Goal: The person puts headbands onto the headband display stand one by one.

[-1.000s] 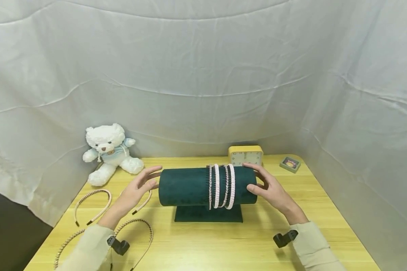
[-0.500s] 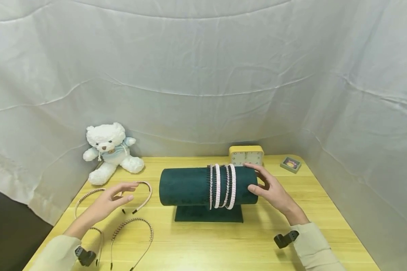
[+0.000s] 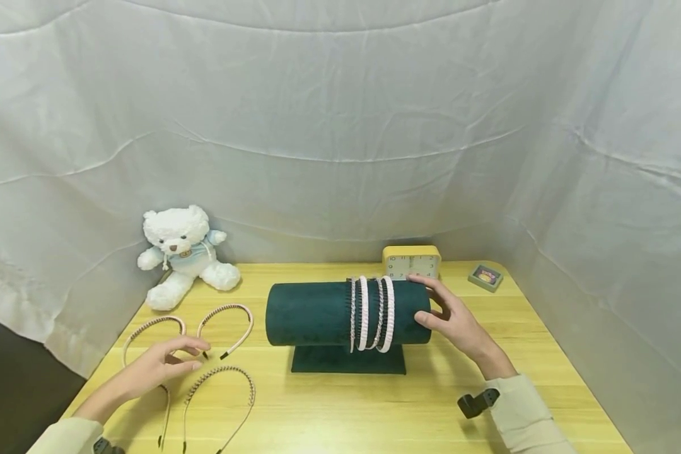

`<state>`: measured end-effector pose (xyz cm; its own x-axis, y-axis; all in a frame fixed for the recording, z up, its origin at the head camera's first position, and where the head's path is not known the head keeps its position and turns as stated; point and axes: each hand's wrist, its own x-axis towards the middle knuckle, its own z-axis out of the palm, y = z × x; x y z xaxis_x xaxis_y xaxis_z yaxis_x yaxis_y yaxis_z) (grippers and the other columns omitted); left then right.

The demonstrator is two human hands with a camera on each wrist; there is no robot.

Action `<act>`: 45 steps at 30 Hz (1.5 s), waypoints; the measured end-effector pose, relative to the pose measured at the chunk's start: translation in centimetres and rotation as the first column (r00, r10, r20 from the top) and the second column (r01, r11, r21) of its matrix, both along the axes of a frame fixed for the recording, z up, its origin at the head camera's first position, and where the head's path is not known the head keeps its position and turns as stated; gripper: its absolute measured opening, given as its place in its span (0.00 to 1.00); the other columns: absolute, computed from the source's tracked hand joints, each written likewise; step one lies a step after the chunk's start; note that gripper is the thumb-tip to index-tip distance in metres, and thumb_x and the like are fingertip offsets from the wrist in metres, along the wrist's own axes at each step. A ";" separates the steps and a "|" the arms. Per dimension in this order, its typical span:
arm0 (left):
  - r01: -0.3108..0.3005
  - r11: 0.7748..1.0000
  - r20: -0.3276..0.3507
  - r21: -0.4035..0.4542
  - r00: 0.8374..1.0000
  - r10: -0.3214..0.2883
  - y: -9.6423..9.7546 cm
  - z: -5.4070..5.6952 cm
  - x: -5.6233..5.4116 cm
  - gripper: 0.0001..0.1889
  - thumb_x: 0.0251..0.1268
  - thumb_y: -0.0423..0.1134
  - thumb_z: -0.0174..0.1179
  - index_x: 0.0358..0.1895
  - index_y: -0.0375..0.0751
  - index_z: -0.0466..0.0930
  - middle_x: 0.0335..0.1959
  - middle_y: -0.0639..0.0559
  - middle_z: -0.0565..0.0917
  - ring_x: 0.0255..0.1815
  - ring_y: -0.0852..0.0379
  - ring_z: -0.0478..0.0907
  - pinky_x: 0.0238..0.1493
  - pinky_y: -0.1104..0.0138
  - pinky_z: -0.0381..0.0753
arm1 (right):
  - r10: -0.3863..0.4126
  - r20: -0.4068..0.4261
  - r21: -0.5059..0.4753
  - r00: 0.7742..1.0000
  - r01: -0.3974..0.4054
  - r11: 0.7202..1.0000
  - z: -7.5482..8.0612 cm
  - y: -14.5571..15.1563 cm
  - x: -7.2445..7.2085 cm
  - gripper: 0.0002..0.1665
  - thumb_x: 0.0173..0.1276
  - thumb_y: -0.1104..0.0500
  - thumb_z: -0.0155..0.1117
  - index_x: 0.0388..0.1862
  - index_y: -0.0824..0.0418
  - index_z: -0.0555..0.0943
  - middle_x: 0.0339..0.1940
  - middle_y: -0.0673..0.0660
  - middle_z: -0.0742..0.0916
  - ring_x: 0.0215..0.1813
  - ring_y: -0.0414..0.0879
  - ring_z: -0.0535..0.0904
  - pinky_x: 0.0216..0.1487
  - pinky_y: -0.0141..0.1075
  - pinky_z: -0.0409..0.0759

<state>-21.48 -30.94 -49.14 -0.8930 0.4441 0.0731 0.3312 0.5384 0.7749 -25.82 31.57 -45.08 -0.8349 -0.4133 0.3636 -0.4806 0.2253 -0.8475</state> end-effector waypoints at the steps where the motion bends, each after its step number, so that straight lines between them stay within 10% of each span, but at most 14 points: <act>1: 0.012 1.000 0.000 -0.005 1.000 -0.012 -0.2 -0.2 0.1 0.17 0.80 0.40 0.66 0.66 0.40 0.84 0.66 0.40 0.84 0.61 0.57 0.81 0.54 0.66 0.86 | 0.000 0.002 0.000 1.000 0.000 1.000 0.0 0.0 0.0 0.40 0.81 0.70 0.58 0.88 0.55 0.63 0.85 0.49 0.71 0.77 0.36 0.72 0.66 0.29 0.81; 15: 0.162 0.987 -0.066 0.016 0.985 -0.161 -0.8 -2.3 0.9 0.10 0.77 0.33 0.67 0.56 0.43 0.88 0.58 0.39 0.85 0.48 0.64 0.81 0.47 0.69 0.82 | 0.015 -0.017 -0.011 1.000 -0.015 1.000 -0.3 0.1 -0.1 0.39 0.81 0.70 0.57 0.87 0.57 0.63 0.85 0.48 0.72 0.76 0.37 0.73 0.66 0.29 0.81; 26: 0.126 0.992 0.026 -0.024 0.992 -0.125 -0.5 -2.3 1.1 0.10 0.79 0.40 0.67 0.56 0.47 0.92 0.62 0.39 0.83 0.61 0.74 0.75 0.58 0.72 0.81 | 0.019 -0.021 -0.010 1.000 -0.019 1.000 -0.2 0.2 -0.1 0.39 0.81 0.70 0.57 0.87 0.58 0.63 0.85 0.48 0.72 0.76 0.37 0.73 0.66 0.29 0.81; 45: 0.074 0.995 0.004 -0.065 0.997 -0.074 0.1 -1.9 1.2 0.19 0.80 0.40 0.67 0.67 0.37 0.86 0.60 0.41 0.84 0.48 0.71 0.78 0.44 0.70 0.84 | 0.013 -0.011 -0.010 1.000 -0.014 1.000 -0.4 0.1 -0.2 0.39 0.81 0.70 0.56 0.87 0.57 0.63 0.84 0.47 0.71 0.75 0.37 0.74 0.65 0.30 0.82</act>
